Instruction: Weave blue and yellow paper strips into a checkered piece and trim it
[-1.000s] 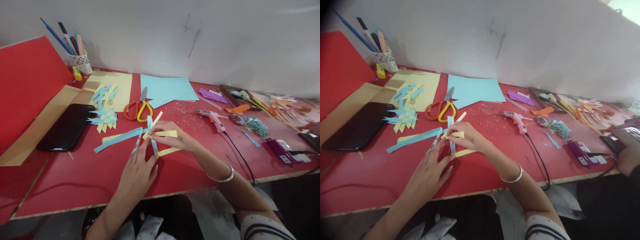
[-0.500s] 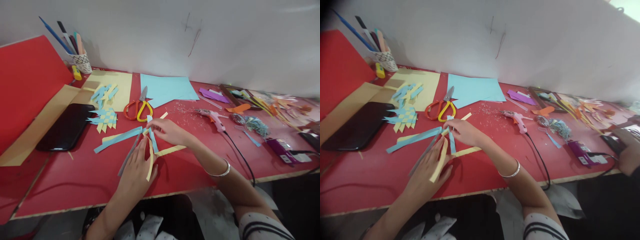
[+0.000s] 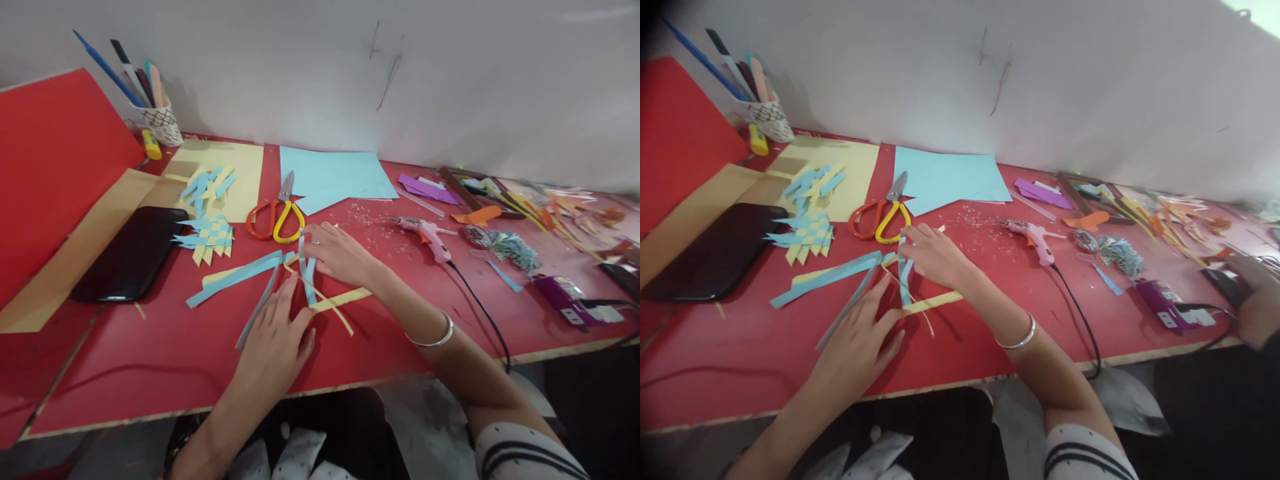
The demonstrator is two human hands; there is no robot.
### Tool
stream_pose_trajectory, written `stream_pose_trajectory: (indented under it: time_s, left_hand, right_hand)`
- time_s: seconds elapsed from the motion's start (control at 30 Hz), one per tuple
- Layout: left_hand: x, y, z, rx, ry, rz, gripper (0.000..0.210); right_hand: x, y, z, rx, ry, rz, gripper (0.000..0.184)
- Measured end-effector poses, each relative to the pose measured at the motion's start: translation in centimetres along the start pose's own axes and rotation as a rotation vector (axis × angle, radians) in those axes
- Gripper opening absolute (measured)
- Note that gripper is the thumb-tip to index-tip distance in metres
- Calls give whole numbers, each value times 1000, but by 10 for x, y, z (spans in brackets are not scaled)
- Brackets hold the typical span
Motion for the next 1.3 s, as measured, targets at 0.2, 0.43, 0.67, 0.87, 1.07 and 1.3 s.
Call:
stream_pose_trajectory:
  time_s: [0.2,0.43,0.67,0.87,1.07,1.3]
  left_hand:
    - [-1,0,-1,-2,19,18,14]
    - [-1,0,0,13,24,27,17]
    - [-1,-1,-1,-2,10,39,16]
    - [0,-1,0,13,-8,30,17]
    - [0,0,1,10,-9,34,19]
    - [0,0,1,12,21,39,16]
  right_hand:
    - [-5,-2,-1,9,55,31,29]
    - [-10,-18,-22,1,220,120,12]
    - [-7,-25,-27,-149,474,169,18]
    - [-11,-12,14,-142,973,515,23]
    - [-11,-7,27,-317,1568,658,35]
    - [-3,-13,13,-292,1628,531,29]
Point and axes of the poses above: each hand's wrist, its own y-axis towards the middle knuckle, its own z-axis out of the palm, x = y × z, the point moved 5 cm from there along y, towards the middle knuckle, and after that the axes turned 2 degrees about -y, right-handed, at the moved point
